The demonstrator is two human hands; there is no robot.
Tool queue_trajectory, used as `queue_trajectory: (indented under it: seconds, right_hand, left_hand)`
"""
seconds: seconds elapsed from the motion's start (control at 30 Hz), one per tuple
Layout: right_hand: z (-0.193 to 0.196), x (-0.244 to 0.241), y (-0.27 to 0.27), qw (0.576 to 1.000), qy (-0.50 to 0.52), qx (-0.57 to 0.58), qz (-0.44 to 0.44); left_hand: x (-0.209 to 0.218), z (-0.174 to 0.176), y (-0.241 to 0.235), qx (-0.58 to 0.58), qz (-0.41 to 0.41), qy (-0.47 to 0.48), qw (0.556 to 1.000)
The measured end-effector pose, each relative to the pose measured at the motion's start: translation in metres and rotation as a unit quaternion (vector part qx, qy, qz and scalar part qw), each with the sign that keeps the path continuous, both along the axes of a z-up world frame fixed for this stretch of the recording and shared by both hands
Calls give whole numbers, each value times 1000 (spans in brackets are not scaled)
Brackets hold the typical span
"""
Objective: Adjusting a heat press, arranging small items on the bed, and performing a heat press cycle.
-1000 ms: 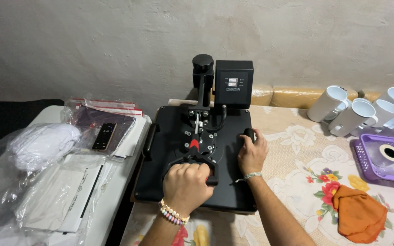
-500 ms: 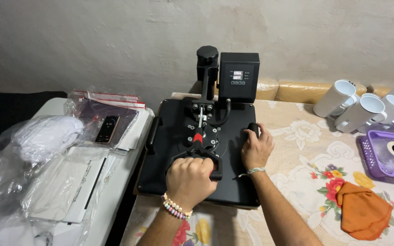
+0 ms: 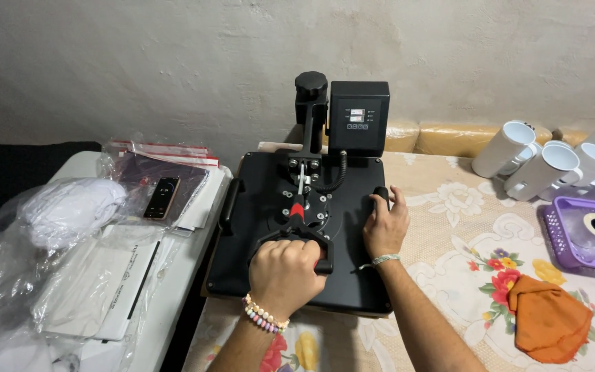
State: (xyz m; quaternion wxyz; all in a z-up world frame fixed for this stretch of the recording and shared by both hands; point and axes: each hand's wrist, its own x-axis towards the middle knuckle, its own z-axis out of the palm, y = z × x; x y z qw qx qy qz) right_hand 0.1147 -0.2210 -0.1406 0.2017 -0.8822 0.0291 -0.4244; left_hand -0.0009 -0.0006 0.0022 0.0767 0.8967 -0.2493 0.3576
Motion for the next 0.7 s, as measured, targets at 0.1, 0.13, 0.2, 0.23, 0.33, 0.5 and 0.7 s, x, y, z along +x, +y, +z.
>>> queue_trajectory:
  seconds: [0.1,0.13,0.2,0.23,0.33,0.5,0.7]
  right_hand:
    - [0,0,0,1000,8,5,13]
    - [0,0,0,1000,12,2,8]
    - [-16,8,-4,999,35,6,15]
    - [-24,12,-7,998,57,9,23]
    - [-36,18,-9,992,122,-17,-2]
    - [-18,14,-9,986,161,-32,38]
    - [-8,11,-12,966,238,-77,67]
  left_hand:
    - [0,0,0,0,-1,0,1000]
    - [0,0,0,0,-1,0,1000]
    - [0,1,0,2,-1,-3,1000]
    - [0,1,0,4,0,-5,1000]
    - [0,1,0,-2,2,0,1000]
    - [2,-1,0,-1,0,8,1000]
    - [6,-8,1,6,6,14,1000]
